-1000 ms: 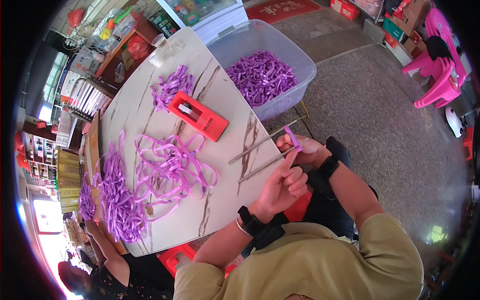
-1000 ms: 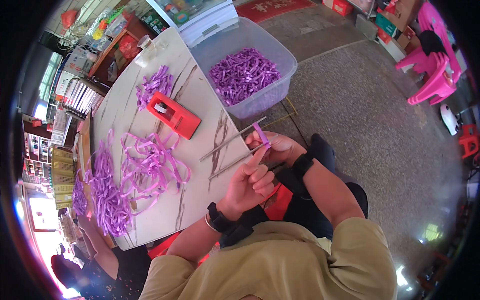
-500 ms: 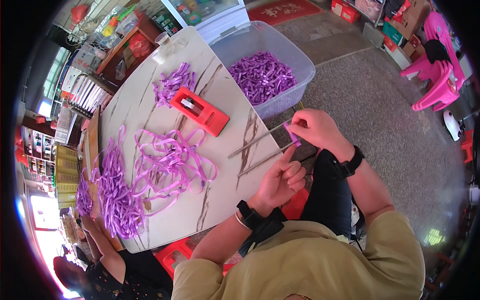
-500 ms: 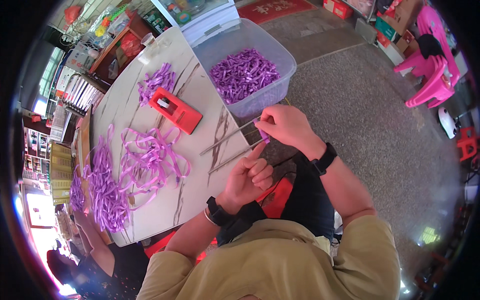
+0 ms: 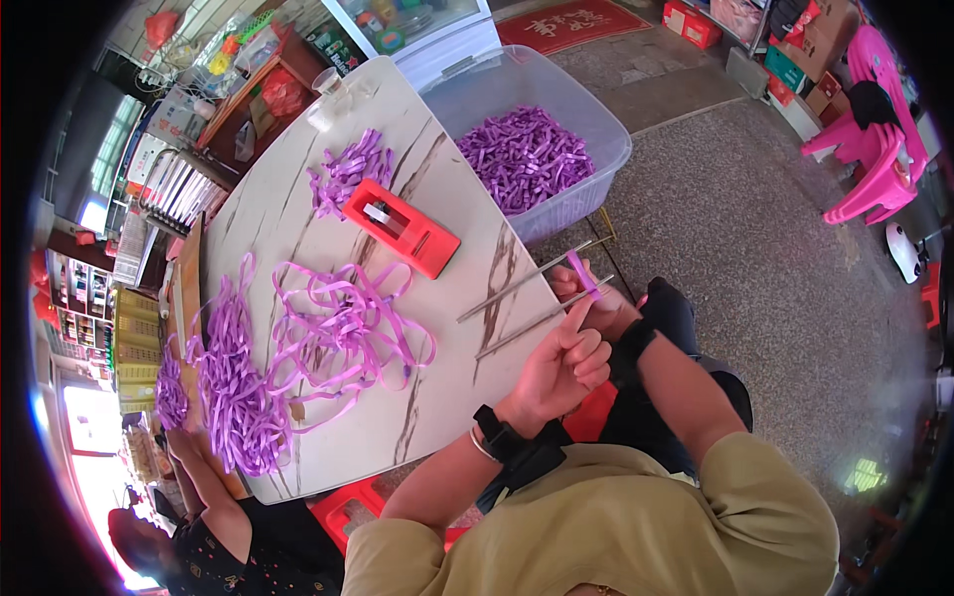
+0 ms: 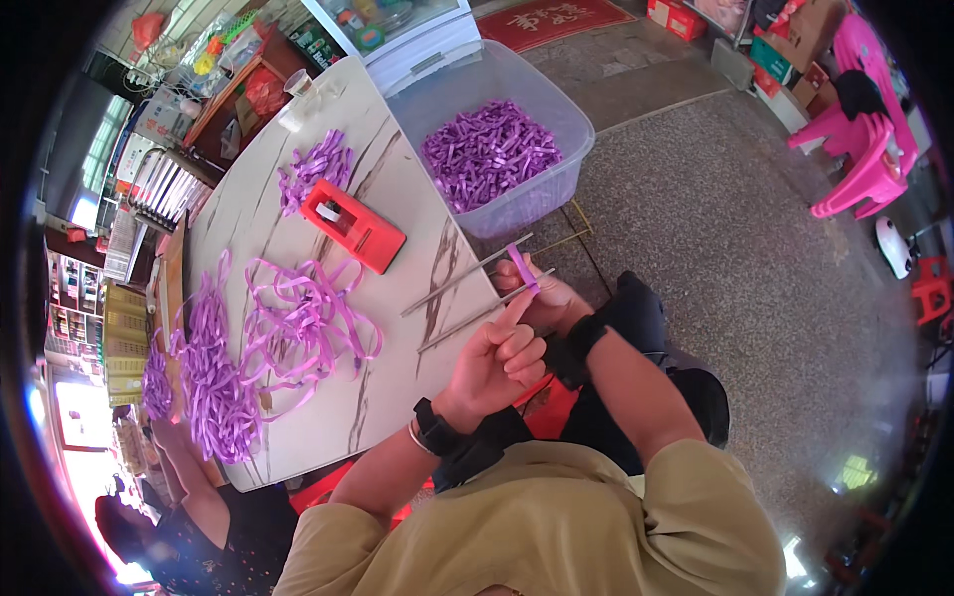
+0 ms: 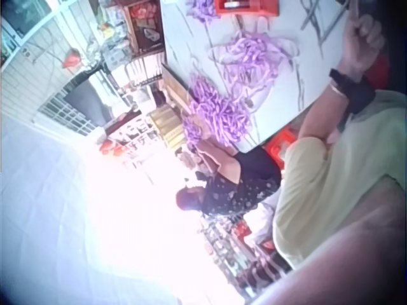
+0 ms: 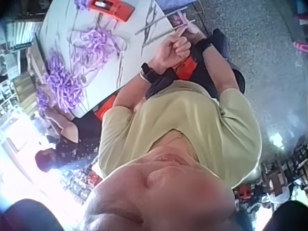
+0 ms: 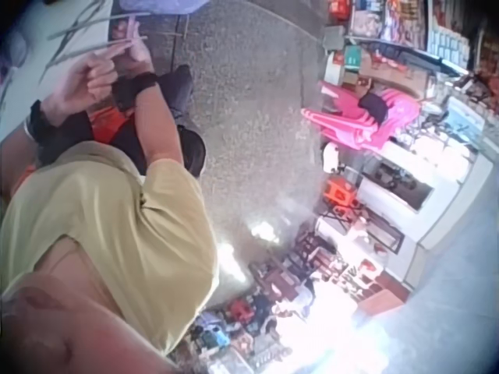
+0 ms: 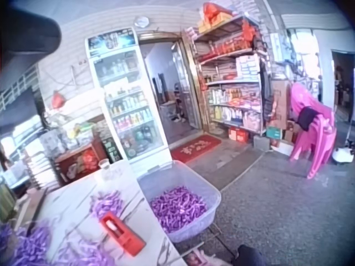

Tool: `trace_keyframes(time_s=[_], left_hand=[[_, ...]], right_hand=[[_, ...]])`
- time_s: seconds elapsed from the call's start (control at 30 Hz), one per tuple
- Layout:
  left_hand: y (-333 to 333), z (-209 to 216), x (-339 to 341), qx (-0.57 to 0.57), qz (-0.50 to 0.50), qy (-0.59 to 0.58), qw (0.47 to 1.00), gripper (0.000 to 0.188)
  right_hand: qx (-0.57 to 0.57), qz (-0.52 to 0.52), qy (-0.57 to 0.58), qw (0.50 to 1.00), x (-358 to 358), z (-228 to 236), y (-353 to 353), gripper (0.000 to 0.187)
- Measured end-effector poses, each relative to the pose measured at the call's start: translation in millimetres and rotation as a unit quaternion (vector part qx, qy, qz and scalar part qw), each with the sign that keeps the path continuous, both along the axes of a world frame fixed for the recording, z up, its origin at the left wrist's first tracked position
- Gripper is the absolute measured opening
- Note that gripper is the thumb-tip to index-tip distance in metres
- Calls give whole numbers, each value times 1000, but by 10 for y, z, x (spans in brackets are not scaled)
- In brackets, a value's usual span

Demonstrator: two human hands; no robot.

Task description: Manually processing and sorting purple plastic ribbons into a container at a table.

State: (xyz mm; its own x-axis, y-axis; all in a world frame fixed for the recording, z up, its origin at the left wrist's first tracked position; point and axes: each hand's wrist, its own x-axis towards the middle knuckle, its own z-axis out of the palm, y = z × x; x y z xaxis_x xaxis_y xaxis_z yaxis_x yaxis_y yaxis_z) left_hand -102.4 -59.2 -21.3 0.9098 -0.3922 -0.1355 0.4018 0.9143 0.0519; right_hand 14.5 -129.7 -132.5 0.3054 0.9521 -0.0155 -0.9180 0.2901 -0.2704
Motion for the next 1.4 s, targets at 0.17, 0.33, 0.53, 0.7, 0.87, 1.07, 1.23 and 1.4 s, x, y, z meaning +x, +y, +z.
trace_keyframes(time_s=[0.17, 0.33, 0.53, 0.7, 0.87, 1.07, 1.23, 1.4], left_hand=[[-23, 19, 9, -6, 2, -10, 1000, 41], [-50, 24, 42, 29, 26, -31, 999, 38], [33, -43, -42, 7, 28, -37, 999, 32], [-22, -88, 26, -12, 20, -69, 997, 20], [-3, -67, -16, -3, 29, -64, 998, 37], [482, 461, -178, 289, -2, -194, 937, 22], [1542, 903, -284, 927, 64, -119, 349, 14], [2079, 645, -236, 975, 55, -92, 196, 16]], right_hand=[[201, -57, 117, 971, -94, -88, 102, 30], [-248, -47, -209, 945, 283, 898, -491, 36], [-408, -42, -450, 793, 219, 1207, -306, 29], [-454, -67, -411, 788, 274, 1258, -477, 23], [-506, -295, -410, 700, 1055, 1256, -1438, 15], [-427, -196, -701, 536, 930, 2212, -493, 20], [-321, -121, -763, 548, 1172, 2211, 765, 20], [-295, -135, -744, 584, 1069, 2393, 1801, 37]])
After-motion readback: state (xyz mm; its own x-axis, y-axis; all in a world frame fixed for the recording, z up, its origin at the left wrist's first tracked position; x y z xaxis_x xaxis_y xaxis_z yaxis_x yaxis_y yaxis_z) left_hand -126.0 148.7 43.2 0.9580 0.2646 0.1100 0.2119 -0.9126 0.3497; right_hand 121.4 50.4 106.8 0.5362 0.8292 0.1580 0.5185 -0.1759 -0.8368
